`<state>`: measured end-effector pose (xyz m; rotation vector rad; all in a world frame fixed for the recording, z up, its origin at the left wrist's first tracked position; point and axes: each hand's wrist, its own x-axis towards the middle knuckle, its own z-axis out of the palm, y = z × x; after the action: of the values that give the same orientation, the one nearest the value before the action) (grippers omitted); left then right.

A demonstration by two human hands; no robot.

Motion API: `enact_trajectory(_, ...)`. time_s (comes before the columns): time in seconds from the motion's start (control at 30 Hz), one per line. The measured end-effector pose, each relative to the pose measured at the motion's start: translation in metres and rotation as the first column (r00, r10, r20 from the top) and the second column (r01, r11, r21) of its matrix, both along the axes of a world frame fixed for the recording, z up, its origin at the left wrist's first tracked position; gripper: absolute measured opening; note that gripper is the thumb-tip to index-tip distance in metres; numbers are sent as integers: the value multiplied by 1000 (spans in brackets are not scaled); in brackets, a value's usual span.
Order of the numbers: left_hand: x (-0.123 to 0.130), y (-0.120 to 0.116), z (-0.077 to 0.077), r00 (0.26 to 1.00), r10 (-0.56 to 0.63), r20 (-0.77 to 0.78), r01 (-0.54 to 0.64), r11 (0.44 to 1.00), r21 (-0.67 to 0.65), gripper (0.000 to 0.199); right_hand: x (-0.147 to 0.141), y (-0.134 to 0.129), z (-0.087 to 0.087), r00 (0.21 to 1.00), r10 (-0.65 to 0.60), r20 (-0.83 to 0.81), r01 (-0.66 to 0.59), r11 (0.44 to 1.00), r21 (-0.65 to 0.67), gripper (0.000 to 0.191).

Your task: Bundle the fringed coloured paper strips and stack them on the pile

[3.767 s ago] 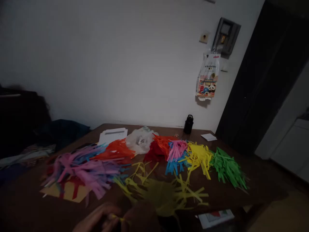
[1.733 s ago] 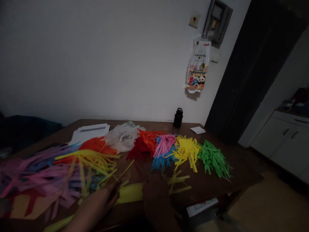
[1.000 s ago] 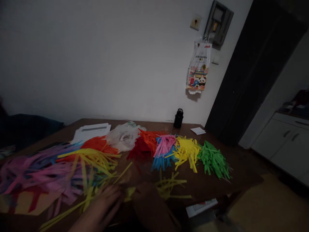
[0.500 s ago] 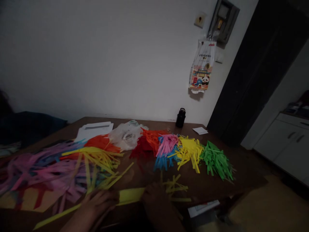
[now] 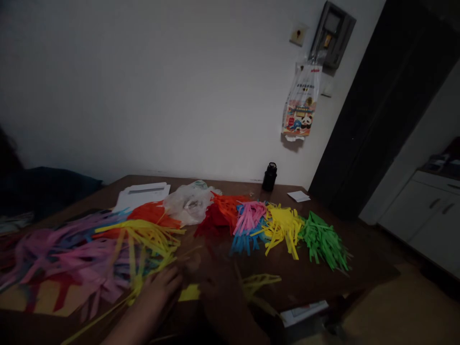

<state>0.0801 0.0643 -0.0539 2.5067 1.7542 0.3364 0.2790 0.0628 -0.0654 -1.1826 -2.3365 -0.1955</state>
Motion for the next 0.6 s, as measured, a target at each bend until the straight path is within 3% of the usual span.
enact_trajectory(0.07, -4, -4, 0, 995, -92, 35, 92, 996, -3, 30, 1, -4, 3, 997, 79, -14, -79, 995, -60, 12)
enact_trajectory(0.23, -16, -8, 7, 959, -267, 99, 261, 963, 70, 28, 0, -7, 13, 997, 55, 49, -47, 988, -144, 19)
enact_trajectory(0.37, -16, -1, 6, 967, -242, 76, 235, 968, 90, 26, -8, -1, 10, 993, 99, 66, -95, 994, -60, 21)
enact_trajectory(0.47, -14, 0, 6, 974, -194, 118, 184, 979, 93, 22, -17, 5, 1, 990, 99, 102, -104, 993, 51, 12)
enact_trajectory(0.6, -13, -5, 5, 951, -252, 179, 225, 961, 158, 22, -25, 11, -9, 990, 84, 111, -103, 979, 176, 17)
